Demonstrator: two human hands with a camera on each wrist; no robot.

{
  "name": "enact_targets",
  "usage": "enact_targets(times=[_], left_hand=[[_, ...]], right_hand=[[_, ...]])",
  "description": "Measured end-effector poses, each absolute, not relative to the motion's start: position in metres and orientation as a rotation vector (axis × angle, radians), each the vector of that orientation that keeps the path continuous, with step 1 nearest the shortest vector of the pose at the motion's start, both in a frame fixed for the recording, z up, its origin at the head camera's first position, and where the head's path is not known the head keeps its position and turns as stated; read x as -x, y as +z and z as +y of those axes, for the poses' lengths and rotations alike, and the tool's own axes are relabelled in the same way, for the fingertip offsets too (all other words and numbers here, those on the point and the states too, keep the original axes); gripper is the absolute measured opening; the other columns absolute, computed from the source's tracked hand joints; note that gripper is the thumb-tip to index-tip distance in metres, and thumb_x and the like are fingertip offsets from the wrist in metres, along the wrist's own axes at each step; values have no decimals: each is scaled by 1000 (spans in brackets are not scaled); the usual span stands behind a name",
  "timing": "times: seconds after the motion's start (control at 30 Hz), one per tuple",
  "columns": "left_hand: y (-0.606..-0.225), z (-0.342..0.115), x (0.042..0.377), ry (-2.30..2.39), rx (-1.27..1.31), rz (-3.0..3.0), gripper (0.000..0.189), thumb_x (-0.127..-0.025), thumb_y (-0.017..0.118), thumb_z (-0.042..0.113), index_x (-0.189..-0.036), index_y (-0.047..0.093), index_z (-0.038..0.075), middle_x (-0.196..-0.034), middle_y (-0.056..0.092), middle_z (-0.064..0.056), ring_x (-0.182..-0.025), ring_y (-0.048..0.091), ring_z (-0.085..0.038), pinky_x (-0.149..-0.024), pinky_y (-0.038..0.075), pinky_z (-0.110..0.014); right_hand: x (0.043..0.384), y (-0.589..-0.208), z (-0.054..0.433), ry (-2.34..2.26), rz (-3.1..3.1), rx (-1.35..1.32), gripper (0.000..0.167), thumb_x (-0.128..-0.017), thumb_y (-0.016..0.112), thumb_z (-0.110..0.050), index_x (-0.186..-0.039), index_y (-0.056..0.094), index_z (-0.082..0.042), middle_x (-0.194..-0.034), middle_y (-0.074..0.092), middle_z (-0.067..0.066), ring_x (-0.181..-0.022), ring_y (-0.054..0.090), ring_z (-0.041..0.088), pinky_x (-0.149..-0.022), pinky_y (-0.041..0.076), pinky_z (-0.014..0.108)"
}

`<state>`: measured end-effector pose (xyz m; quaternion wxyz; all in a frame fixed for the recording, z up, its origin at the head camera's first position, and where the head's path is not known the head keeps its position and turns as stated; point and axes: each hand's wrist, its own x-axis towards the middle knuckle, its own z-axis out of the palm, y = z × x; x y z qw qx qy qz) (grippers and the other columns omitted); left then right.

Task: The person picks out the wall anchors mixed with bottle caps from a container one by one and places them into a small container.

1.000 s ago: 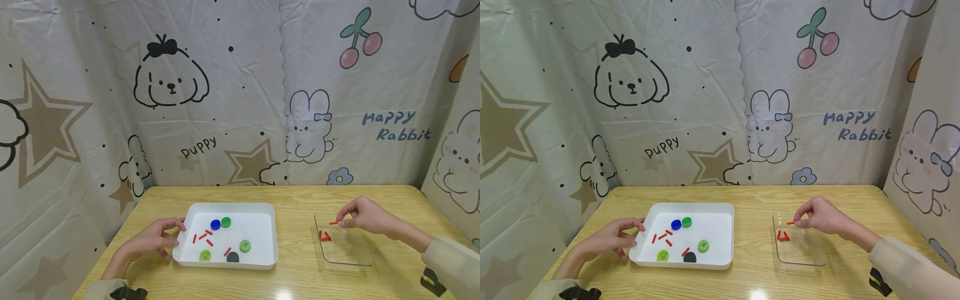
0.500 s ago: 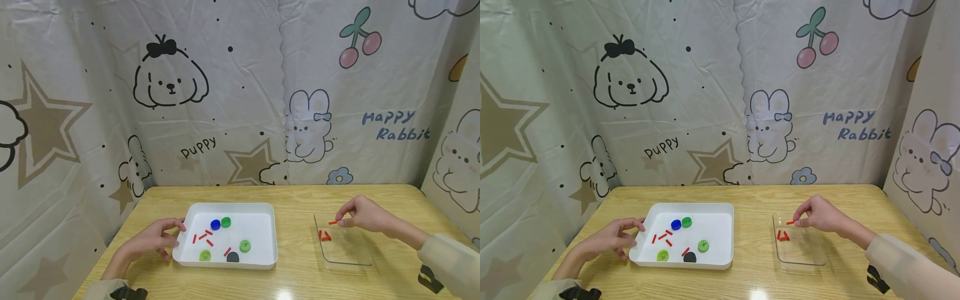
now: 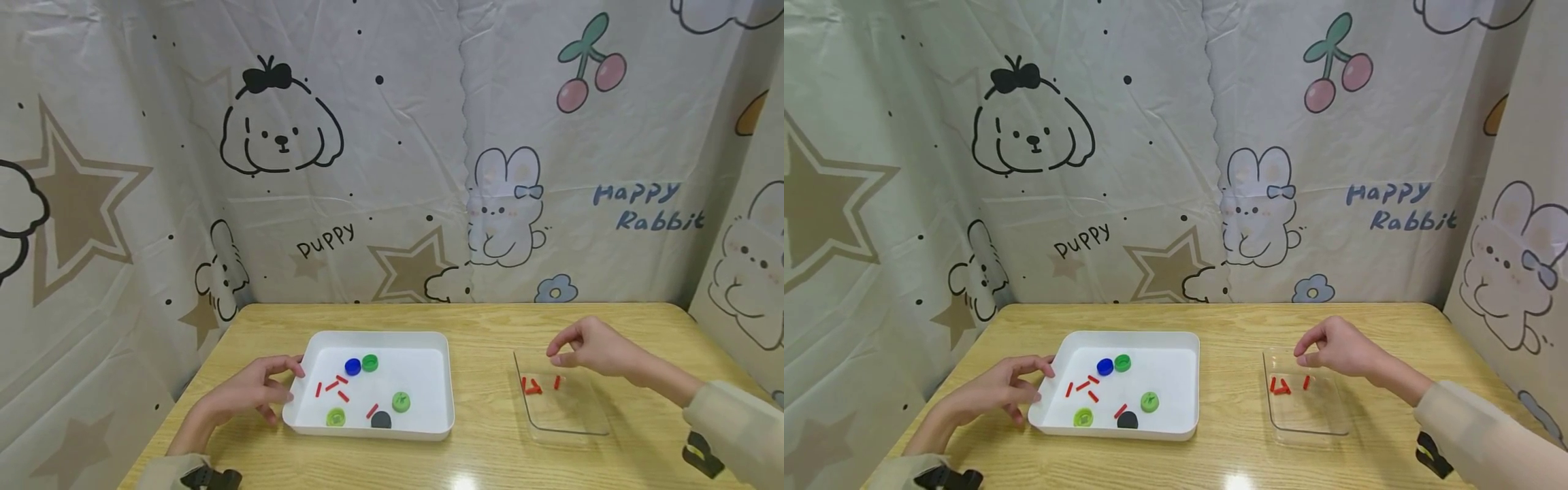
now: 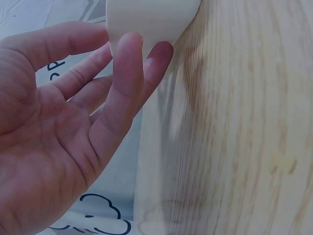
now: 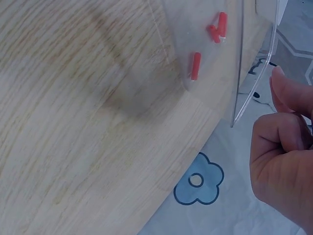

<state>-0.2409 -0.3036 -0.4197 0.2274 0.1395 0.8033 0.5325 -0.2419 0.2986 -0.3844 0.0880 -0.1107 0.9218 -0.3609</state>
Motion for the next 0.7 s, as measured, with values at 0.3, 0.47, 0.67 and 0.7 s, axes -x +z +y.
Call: enact_targets(times=[0.3, 0.47, 0.67, 0.7], left_hand=[[-418, -304, 240, 1462, -388, 2210, 34, -93, 70, 0, -124, 58, -5, -169, 19, -32, -71, 63, -25, -59, 63, -42], [-418, -304, 240, 1456, -395, 2214, 37, -93, 70, 0, -127, 57, -4, -169, 17, -33, -75, 67, -29, -60, 63, -42], [-417, -305, 240, 1444, -416, 2215, 41, -92, 70, 0, -130, 55, -4, -168, 16, -34, -78, 67, -31, -61, 63, -44], [-417, -305, 240, 1446, -418, 2211, 42, -92, 70, 0, -131, 54, -4, -168, 16, -34, -79, 68, -31, -61, 63, -44]], right_hand=[[237, -371, 276, -1087, 2735, 443, 11, -87, 86, -15, -94, 79, -10, -59, 34, -7, -56, 31, 10, -54, 30, 27], [236, -363, 259, -1101, 2708, 495, 11, -87, 86, -16, -93, 80, -11, -58, 33, -8, -56, 31, 10, -54, 30, 27], [240, -358, 242, -1122, 2665, 558, 10, -86, 86, -15, -92, 79, -12, -57, 33, -8, -55, 30, 9, -53, 31, 26], [241, -357, 239, -1124, 2659, 573, 9, -86, 86, -15, -92, 79, -12, -57, 33, -8, -54, 30, 9, -53, 31, 26]])
